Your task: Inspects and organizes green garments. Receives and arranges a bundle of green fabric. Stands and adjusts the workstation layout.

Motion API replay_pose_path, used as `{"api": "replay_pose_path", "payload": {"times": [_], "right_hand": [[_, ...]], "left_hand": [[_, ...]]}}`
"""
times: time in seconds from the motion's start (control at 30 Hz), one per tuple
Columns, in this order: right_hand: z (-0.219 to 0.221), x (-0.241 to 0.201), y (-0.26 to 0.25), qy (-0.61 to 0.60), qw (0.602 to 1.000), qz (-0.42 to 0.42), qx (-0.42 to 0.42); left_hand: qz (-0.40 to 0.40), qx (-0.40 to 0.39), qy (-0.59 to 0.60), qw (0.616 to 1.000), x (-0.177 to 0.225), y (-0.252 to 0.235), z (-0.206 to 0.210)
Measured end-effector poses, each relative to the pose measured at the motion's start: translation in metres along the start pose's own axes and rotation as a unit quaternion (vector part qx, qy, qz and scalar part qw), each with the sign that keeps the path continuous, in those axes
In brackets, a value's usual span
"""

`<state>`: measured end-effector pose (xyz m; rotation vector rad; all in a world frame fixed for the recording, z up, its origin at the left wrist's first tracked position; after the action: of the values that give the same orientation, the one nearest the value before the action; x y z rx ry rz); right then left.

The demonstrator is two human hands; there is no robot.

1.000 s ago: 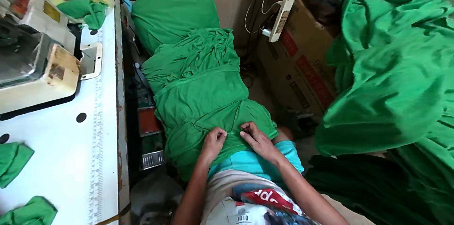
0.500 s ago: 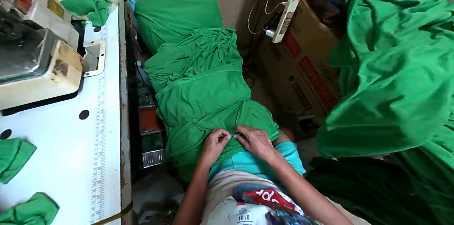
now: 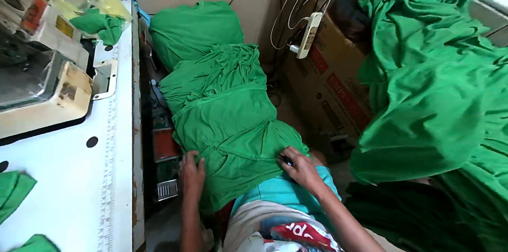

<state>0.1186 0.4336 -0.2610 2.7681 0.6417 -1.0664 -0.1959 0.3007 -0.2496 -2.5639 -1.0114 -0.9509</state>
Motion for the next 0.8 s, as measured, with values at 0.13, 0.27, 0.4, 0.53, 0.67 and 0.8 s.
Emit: {"api": "replay_pose_path", "payload": {"times": [0.13,0.27,0.4,0.53,0.67,0.8], "right_hand": [[0.000,-0.005,-0.007,-0.046,0.998,0.041,0.005],[-0.007,0.000,-0.017,-0.120,0.990,0.054,0.059],[-0.007,0.026,-0.019,-0.145,0.979,0.111,0.088],[0.001,0.037,-0.011,-0.082,0.981,0.163,0.072],[-0.027,0.019,-0.012,-0.036,0.978,0.138,0.150],[-0.040,-0.012,-0.019,-0.120,0.973,0.040,0.192]], "left_hand": [[0.122,-0.108,0.093,0.982,0.066,0.016,0.055],[0.194,-0.142,0.021,0.971,0.105,0.025,0.108],[0.154,-0.130,0.030,0.979,0.102,0.012,0.123],[0.168,-0.092,-0.069,0.979,0.108,0.013,0.122],[0.164,-0.060,0.033,0.984,0.123,0.019,0.107],[0.197,-0.115,0.145,0.963,0.139,0.032,0.124]]}}
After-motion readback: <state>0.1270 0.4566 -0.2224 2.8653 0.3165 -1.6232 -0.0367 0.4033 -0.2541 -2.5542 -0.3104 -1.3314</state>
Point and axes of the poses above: each hand's wrist, its own y-axis away from the middle knuckle, its own z-axis out of the palm, x = y × z, the point moved 10 cm from there along -y, towards the middle knuckle, and after that the axes turned 12 degrees about x, right-handed, at the moved point
